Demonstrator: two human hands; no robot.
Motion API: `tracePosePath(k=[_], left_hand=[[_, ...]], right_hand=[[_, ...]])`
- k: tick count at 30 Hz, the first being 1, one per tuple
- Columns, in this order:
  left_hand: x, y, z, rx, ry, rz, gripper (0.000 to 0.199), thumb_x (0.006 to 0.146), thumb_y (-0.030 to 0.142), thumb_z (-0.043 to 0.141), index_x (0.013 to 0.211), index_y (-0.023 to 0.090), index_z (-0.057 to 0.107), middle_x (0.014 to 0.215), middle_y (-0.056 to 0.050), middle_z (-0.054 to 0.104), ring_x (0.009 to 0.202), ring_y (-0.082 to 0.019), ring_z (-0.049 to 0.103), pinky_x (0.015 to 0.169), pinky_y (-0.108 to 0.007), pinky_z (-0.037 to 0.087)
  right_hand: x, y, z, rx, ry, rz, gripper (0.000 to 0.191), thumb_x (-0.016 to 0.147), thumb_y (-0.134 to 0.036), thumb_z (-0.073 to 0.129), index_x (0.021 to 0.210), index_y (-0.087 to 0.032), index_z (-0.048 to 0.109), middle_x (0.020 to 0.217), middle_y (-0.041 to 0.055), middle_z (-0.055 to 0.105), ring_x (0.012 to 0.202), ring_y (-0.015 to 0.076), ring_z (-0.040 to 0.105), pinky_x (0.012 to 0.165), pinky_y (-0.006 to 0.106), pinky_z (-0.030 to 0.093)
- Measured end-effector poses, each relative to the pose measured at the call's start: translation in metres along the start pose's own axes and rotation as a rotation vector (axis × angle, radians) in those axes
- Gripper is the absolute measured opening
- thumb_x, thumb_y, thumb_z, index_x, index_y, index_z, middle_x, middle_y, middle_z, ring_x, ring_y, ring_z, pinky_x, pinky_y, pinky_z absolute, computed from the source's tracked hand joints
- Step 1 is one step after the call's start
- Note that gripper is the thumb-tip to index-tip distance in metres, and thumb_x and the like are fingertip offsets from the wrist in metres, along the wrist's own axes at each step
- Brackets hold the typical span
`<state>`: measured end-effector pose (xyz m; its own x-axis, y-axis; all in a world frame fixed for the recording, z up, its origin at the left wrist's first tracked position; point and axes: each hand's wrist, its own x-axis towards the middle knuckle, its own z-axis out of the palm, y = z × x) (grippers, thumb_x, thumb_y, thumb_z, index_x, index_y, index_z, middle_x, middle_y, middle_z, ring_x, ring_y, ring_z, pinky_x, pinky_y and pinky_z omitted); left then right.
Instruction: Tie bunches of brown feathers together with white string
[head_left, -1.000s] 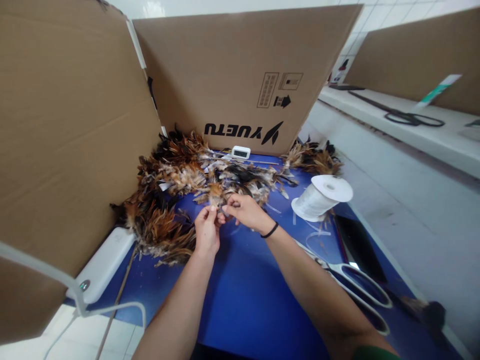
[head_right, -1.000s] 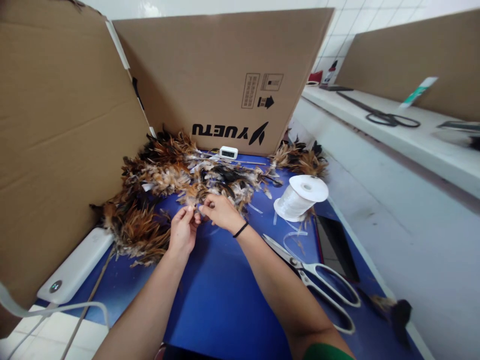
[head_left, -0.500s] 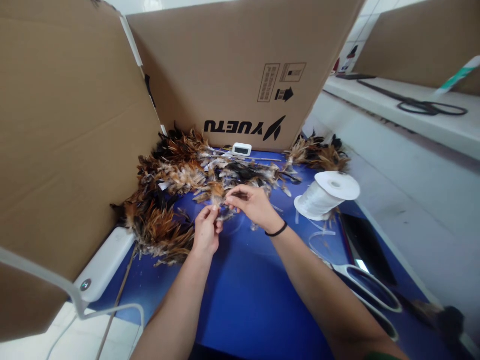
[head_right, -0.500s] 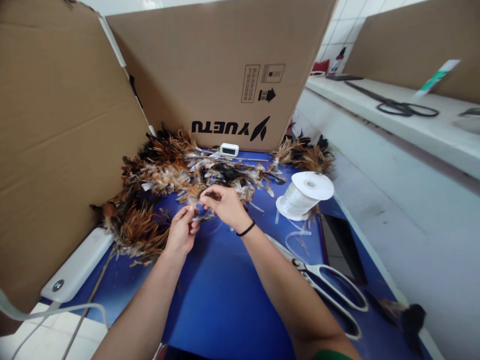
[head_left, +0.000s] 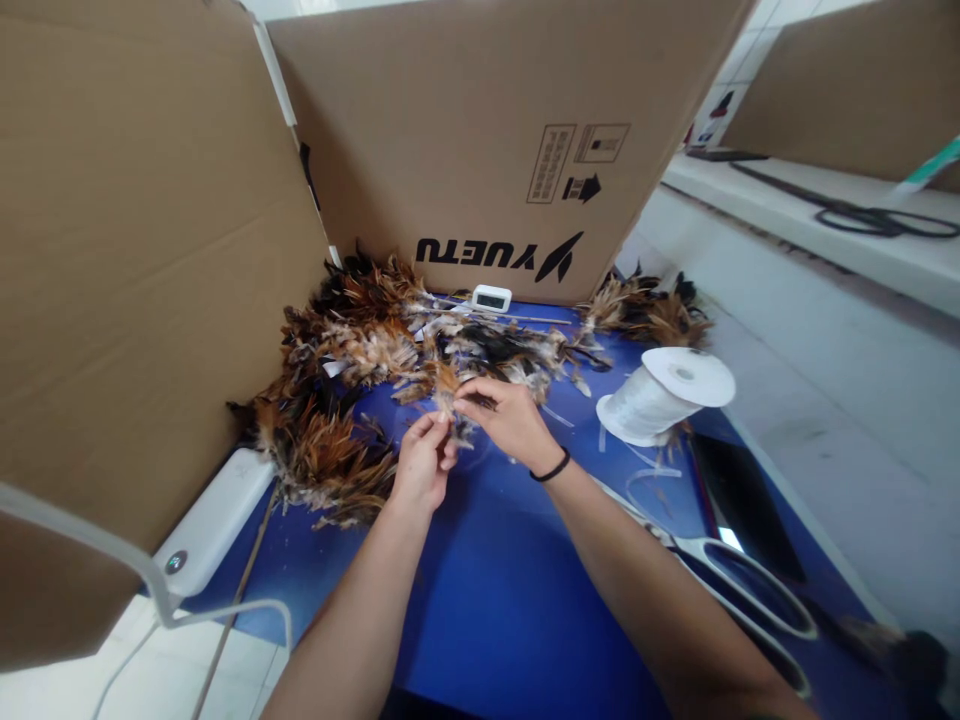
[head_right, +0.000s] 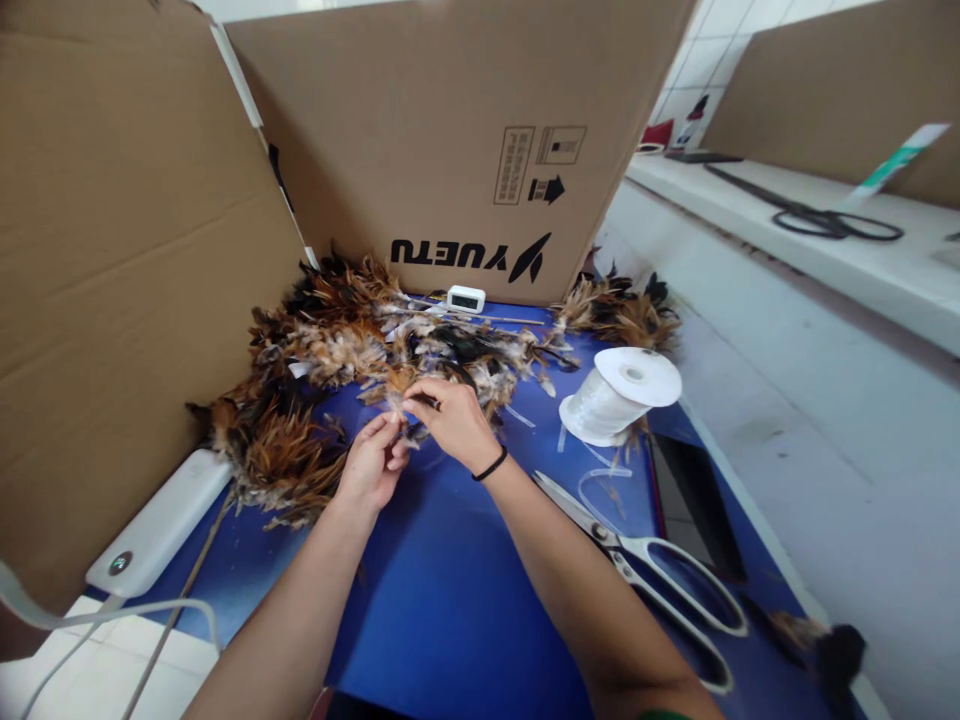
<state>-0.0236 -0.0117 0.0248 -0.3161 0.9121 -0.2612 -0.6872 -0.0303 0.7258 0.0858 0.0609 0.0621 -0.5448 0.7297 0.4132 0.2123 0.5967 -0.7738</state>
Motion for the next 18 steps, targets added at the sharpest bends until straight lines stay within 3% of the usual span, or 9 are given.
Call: tracePosePath(k=[18], left_hand=[[-0.0005,0.0019,0.0016,0.052,-0.023,-0.013,0.031,0.056,0.028,0.079,0.068,0.012,0.054,0.061,0.003,0.051,0.04,-0.001,0.039,0.033,-0.013,0.018]], right_hand=[[0.0017,0.0097,-0.003,0.05,-0.094,0.056,0.007,0.077,-0.022,0.059,0.076,-0.017,0.063,0.068,-0.0018,0.062,0.063,0.0103,0.052,0.062,0.022,0.039]])
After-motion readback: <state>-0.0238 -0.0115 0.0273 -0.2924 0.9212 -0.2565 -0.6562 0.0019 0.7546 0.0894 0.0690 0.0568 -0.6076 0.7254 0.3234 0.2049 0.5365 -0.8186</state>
